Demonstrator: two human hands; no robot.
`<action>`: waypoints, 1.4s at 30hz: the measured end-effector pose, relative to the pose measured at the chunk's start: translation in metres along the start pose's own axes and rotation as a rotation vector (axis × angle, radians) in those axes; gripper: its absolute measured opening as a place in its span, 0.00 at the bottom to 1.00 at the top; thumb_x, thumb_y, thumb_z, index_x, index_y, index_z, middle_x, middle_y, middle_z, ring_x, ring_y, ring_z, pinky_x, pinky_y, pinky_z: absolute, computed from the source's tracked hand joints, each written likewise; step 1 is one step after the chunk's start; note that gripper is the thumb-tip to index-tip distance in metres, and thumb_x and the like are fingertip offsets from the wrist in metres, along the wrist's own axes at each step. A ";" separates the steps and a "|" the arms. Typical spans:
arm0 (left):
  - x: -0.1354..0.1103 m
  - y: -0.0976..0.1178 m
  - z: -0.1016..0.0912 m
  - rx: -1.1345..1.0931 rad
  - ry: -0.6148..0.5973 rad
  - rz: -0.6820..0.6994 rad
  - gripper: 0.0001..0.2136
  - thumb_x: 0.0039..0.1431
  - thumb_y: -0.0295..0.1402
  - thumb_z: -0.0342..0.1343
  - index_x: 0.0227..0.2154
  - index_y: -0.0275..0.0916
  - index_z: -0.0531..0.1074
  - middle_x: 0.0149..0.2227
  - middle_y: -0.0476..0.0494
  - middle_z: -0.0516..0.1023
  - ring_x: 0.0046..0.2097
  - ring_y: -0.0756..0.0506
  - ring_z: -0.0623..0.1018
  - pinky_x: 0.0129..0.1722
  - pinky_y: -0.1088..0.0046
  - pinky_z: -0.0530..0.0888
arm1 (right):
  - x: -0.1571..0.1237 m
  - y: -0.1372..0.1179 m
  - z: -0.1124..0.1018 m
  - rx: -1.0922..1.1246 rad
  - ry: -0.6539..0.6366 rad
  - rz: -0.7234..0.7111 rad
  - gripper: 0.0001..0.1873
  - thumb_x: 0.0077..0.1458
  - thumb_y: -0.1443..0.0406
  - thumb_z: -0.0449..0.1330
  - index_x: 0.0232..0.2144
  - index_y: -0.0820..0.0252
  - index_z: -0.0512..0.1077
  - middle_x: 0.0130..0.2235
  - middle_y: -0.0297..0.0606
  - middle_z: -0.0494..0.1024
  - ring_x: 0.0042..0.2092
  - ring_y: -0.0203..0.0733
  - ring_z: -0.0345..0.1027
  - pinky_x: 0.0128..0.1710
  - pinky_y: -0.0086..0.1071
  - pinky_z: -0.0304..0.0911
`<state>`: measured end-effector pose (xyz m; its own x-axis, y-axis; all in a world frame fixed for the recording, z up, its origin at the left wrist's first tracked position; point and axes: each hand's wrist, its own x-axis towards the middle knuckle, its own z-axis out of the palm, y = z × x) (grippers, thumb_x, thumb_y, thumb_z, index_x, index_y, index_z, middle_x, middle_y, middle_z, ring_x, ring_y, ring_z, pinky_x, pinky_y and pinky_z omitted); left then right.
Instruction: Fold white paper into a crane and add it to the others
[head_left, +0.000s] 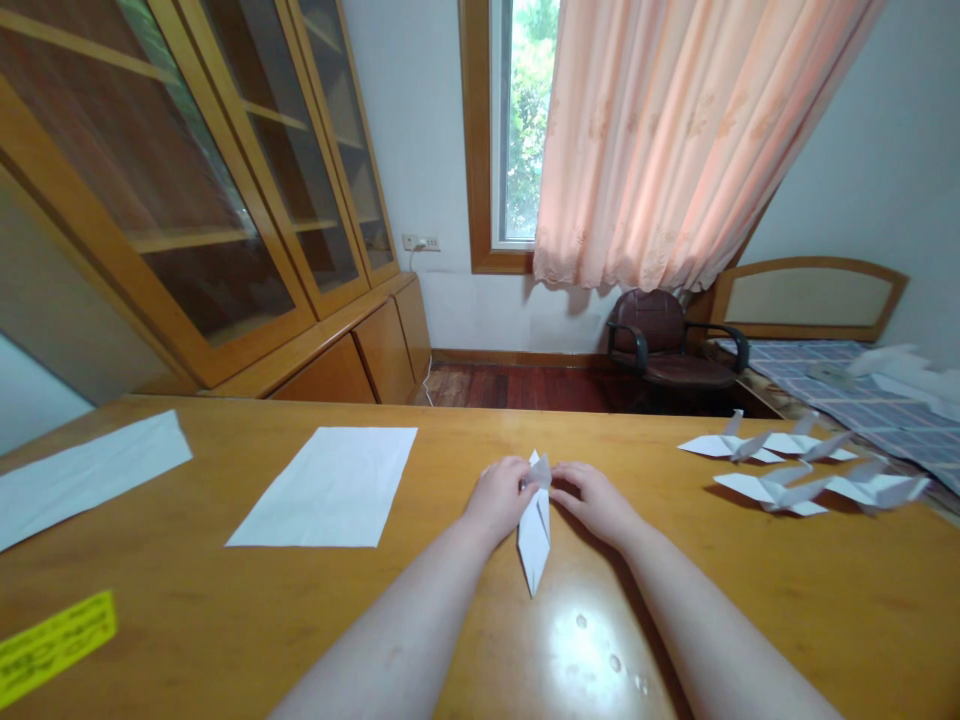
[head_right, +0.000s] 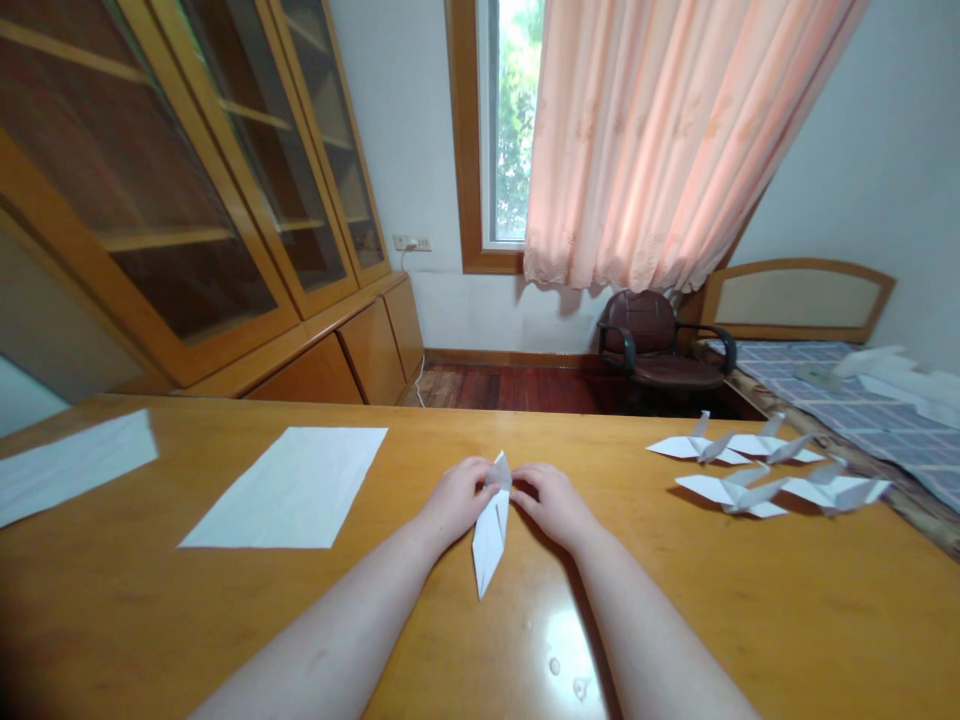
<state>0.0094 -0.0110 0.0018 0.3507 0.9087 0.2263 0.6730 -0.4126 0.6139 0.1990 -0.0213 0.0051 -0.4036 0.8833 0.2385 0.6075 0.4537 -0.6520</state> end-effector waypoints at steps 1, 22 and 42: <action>0.000 0.000 0.000 -0.025 0.021 -0.012 0.10 0.55 0.32 0.53 0.40 0.40 0.74 0.44 0.43 0.74 0.47 0.44 0.72 0.49 0.66 0.67 | 0.000 0.001 0.000 -0.008 0.011 0.016 0.15 0.55 0.60 0.57 0.44 0.55 0.73 0.44 0.42 0.77 0.46 0.45 0.68 0.49 0.40 0.60; 0.004 -0.001 0.002 -0.306 0.167 -0.179 0.11 0.49 0.25 0.58 0.37 0.38 0.68 0.41 0.44 0.72 0.37 0.49 0.75 0.40 0.71 0.73 | -0.001 -0.002 -0.004 -0.004 -0.045 -0.026 0.12 0.54 0.57 0.58 0.38 0.51 0.78 0.44 0.39 0.77 0.50 0.48 0.66 0.54 0.45 0.56; 0.002 0.009 -0.005 -0.350 0.156 -0.046 0.02 0.52 0.29 0.57 0.29 0.38 0.74 0.45 0.42 0.71 0.46 0.46 0.73 0.47 0.67 0.71 | -0.002 -0.004 0.014 0.723 -0.029 0.250 0.22 0.42 0.55 0.66 0.37 0.62 0.71 0.38 0.42 0.79 0.40 0.45 0.73 0.46 0.42 0.65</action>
<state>0.0126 -0.0125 0.0118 0.2043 0.9355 0.2884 0.4135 -0.3495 0.8407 0.1879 -0.0260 -0.0028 -0.3372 0.9414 0.0096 0.0883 0.0418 -0.9952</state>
